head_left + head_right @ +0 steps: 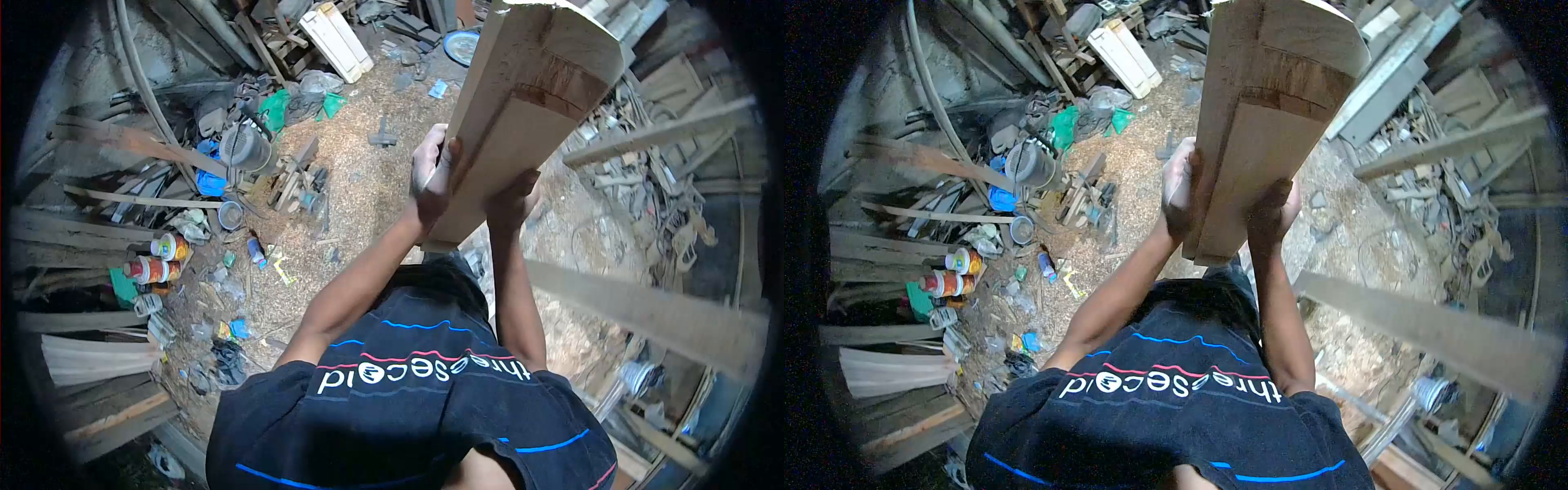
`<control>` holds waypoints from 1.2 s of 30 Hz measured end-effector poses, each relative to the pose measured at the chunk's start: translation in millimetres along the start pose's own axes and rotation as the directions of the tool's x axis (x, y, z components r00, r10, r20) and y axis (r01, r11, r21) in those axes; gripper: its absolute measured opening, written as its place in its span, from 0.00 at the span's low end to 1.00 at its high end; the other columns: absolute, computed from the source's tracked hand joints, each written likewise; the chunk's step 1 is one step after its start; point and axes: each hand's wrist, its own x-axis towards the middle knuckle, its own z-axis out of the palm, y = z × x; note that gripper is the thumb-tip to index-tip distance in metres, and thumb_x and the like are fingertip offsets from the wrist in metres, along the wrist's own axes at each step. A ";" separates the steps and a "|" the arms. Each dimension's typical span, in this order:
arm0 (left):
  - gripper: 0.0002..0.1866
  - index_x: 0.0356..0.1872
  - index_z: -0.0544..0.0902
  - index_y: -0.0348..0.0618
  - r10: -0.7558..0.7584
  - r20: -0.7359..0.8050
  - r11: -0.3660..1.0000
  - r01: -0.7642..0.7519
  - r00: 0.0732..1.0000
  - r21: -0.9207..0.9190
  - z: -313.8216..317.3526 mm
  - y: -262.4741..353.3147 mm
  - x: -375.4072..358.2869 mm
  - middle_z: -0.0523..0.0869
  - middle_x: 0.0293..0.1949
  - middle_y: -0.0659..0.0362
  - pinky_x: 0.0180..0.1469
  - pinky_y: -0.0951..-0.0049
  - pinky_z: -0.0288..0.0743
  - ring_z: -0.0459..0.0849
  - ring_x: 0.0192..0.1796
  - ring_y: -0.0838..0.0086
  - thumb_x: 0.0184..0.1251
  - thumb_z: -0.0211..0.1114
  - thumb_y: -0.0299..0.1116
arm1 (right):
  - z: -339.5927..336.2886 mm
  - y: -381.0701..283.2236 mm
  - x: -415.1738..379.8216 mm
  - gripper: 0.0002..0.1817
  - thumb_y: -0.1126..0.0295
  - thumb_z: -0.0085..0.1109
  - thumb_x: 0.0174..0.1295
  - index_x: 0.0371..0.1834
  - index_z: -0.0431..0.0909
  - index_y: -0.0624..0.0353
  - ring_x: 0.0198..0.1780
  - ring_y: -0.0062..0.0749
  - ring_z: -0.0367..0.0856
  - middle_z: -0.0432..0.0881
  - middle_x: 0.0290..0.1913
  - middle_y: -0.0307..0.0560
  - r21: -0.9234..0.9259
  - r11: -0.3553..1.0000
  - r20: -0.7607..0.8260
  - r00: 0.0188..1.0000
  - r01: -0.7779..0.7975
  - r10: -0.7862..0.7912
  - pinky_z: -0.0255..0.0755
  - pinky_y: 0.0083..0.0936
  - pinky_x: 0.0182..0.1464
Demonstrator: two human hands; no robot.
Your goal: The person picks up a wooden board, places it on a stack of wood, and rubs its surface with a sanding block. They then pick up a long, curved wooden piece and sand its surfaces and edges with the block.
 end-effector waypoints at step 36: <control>0.26 0.54 0.79 0.29 0.218 -0.360 0.968 -0.154 0.907 0.198 79.4 -299.4 634.9 0.85 0.41 0.54 0.49 0.69 0.74 0.81 0.45 0.72 0.82 0.53 0.49 | 176.5 243.2 699.4 0.58 0.19 0.40 0.65 0.64 0.72 0.74 0.55 0.31 0.79 0.83 0.52 0.49 0.042 0.996 0.458 0.885 0.078 -0.088 0.71 0.33 0.60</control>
